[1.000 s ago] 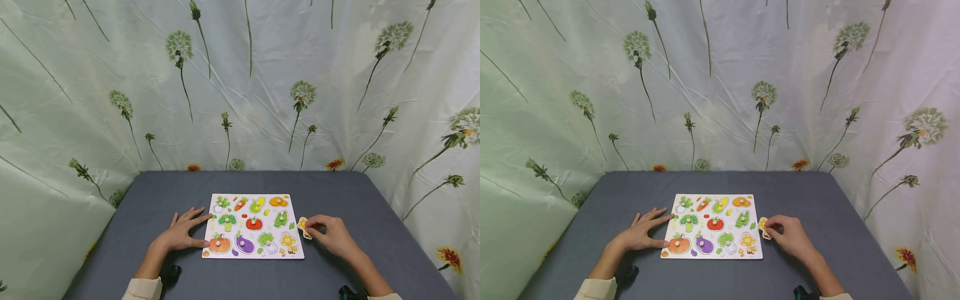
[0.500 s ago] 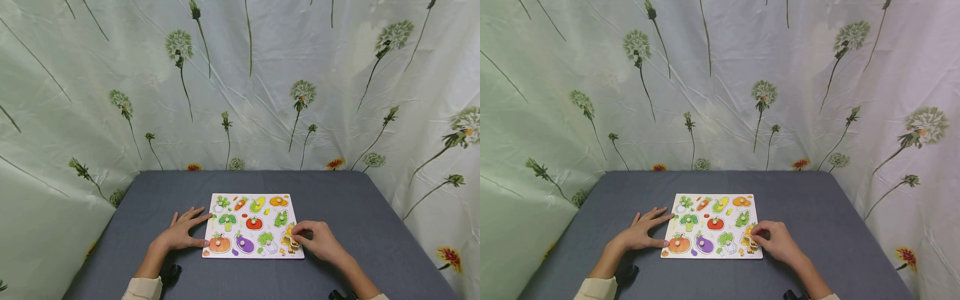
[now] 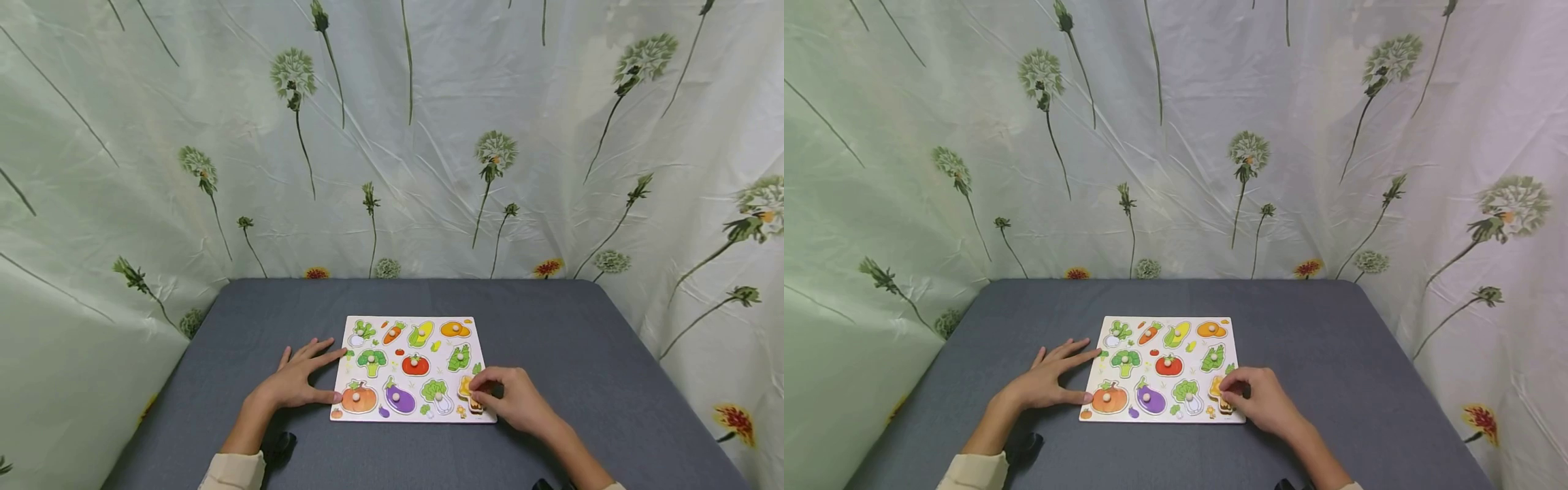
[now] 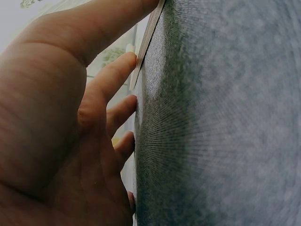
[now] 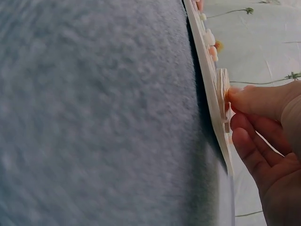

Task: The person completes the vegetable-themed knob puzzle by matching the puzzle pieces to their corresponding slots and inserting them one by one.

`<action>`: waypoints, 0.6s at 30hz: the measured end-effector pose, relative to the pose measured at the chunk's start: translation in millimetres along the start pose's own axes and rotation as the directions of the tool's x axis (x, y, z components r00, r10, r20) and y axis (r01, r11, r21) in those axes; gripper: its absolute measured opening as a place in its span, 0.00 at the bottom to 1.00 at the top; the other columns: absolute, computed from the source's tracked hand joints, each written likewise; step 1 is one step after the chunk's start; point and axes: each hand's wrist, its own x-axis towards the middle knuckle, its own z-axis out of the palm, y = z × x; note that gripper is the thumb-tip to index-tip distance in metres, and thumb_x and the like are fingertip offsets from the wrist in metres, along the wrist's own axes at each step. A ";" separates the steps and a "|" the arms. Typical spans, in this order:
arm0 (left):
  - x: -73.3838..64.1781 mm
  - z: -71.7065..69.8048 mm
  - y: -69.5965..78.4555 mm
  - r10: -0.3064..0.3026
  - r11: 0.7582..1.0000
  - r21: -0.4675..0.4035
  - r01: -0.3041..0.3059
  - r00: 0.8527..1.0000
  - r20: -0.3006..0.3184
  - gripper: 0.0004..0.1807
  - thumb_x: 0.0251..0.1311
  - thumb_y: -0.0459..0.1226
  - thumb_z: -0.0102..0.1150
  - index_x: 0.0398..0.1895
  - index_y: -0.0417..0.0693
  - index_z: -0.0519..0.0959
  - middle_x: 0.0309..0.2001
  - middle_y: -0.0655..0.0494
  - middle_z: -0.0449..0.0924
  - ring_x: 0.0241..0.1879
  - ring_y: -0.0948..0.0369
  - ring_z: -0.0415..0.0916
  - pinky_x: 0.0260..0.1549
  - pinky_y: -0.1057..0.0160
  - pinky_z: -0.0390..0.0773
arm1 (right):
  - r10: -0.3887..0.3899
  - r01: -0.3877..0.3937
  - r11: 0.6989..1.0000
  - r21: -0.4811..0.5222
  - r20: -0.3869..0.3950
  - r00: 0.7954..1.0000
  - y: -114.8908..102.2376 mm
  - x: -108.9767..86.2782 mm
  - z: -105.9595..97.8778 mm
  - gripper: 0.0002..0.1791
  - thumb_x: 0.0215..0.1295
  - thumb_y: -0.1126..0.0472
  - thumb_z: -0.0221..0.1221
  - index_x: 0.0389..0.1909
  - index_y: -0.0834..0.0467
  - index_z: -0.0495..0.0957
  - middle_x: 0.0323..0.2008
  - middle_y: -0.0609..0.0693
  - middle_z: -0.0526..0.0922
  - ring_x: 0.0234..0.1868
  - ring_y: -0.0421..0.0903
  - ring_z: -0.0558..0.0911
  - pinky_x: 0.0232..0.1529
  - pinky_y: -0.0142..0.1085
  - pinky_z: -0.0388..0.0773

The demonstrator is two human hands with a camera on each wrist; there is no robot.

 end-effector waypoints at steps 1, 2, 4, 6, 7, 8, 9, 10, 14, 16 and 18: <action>-0.3 -0.1 0.1 0.001 1.000 -0.003 -0.001 1.000 0.000 0.53 0.45 0.68 0.73 0.77 0.68 0.67 0.82 0.53 0.54 0.83 0.39 0.41 0.72 0.24 0.30 | -0.001 0.001 1.000 -0.002 0.003 1.000 0.3 -0.5 1.1 0.04 0.62 0.62 0.72 0.36 0.50 0.87 0.33 0.42 0.88 0.32 0.31 0.82 0.36 0.31 0.82; -0.7 0.0 0.0 0.002 1.000 -0.004 -0.002 1.000 0.002 0.53 0.45 0.68 0.73 0.77 0.68 0.67 0.83 0.53 0.54 0.83 0.39 0.40 0.72 0.24 0.29 | -0.002 0.002 1.000 -0.001 0.007 1.000 0.4 -1.1 2.1 0.04 0.62 0.62 0.72 0.36 0.50 0.87 0.33 0.41 0.88 0.32 0.31 0.82 0.35 0.31 0.81; -2.0 0.5 -0.1 0.004 1.000 -0.012 -0.004 1.000 0.008 0.53 0.45 0.68 0.74 0.77 0.68 0.67 0.83 0.53 0.53 0.83 0.39 0.40 0.72 0.24 0.29 | 0.000 0.000 1.000 0.000 0.017 1.000 0.2 -2.9 4.2 0.04 0.62 0.62 0.72 0.35 0.50 0.87 0.32 0.39 0.87 0.32 0.31 0.81 0.34 0.30 0.81; -3.3 1.3 -0.5 0.007 1.000 -0.014 -0.007 1.000 0.012 0.53 0.45 0.68 0.74 0.78 0.68 0.67 0.83 0.52 0.53 0.83 0.39 0.40 0.72 0.24 0.28 | 0.000 0.000 1.000 0.002 0.020 1.000 -0.2 -4.5 5.8 0.04 0.62 0.63 0.72 0.35 0.51 0.87 0.32 0.38 0.87 0.31 0.30 0.81 0.34 0.30 0.81; -3.8 1.7 -0.7 0.009 1.000 -0.016 -0.009 1.000 0.013 0.53 0.45 0.68 0.74 0.78 0.67 0.67 0.83 0.52 0.53 0.83 0.39 0.39 0.72 0.24 0.28 | -0.004 0.004 1.000 0.001 0.019 1.000 -0.4 -5.1 6.3 0.04 0.62 0.63 0.72 0.35 0.51 0.87 0.32 0.38 0.87 0.31 0.30 0.81 0.33 0.30 0.81; -4.2 2.0 -0.8 0.010 1.000 -0.017 -0.010 1.000 0.013 0.53 0.46 0.68 0.74 0.78 0.67 0.67 0.83 0.52 0.53 0.83 0.39 0.39 0.72 0.24 0.28 | -0.005 0.005 1.000 0.000 0.016 1.000 -0.8 -5.5 6.6 0.05 0.62 0.64 0.72 0.35 0.51 0.87 0.32 0.38 0.87 0.31 0.30 0.81 0.33 0.30 0.81; -4.3 2.1 -0.9 0.012 1.000 -0.020 -0.012 1.000 0.010 0.53 0.46 0.68 0.74 0.78 0.67 0.67 0.83 0.52 0.53 0.83 0.39 0.39 0.72 0.24 0.28 | -0.009 0.009 1.000 0.001 0.012 1.000 -1.1 -5.6 6.7 0.05 0.61 0.64 0.72 0.35 0.51 0.87 0.32 0.39 0.87 0.31 0.30 0.81 0.33 0.30 0.81; -4.2 2.3 -0.9 0.013 1.000 -0.020 -0.013 1.000 0.007 0.53 0.46 0.68 0.74 0.78 0.67 0.67 0.83 0.52 0.53 0.83 0.39 0.39 0.72 0.24 0.28 | -0.015 0.015 1.000 -0.003 0.006 1.000 -1.4 -5.5 6.6 0.05 0.61 0.65 0.72 0.35 0.52 0.87 0.32 0.39 0.87 0.31 0.30 0.81 0.33 0.30 0.81; -3.0 1.6 -0.6 0.010 1.000 -0.020 -0.010 1.000 -0.002 0.53 0.45 0.67 0.74 0.78 0.67 0.67 0.83 0.52 0.53 0.83 0.39 0.40 0.72 0.24 0.28 | -0.015 0.015 1.000 -0.024 0.000 1.000 -2.8 -4.0 4.4 0.05 0.61 0.65 0.72 0.34 0.52 0.87 0.31 0.39 0.87 0.32 0.30 0.80 0.33 0.31 0.81; -2.1 1.0 -0.4 0.007 1.000 -0.019 -0.007 1.000 -0.002 0.53 0.45 0.68 0.74 0.78 0.67 0.67 0.83 0.53 0.53 0.83 0.39 0.40 0.72 0.24 0.28 | 0.000 0.000 0.999 -0.037 0.005 1.000 -3.2 -3.0 3.2 0.05 0.61 0.65 0.72 0.34 0.52 0.87 0.31 0.38 0.86 0.32 0.30 0.80 0.34 0.32 0.81; -1.2 0.4 -0.2 0.005 1.000 -0.017 -0.005 1.000 -0.001 0.54 0.45 0.68 0.74 0.78 0.68 0.67 0.83 0.53 0.53 0.83 0.40 0.40 0.72 0.24 0.28 | 0.013 -0.013 0.999 -0.047 0.011 1.000 -3.4 -2.2 2.5 0.05 0.61 0.64 0.72 0.34 0.51 0.87 0.31 0.37 0.86 0.32 0.29 0.80 0.34 0.32 0.81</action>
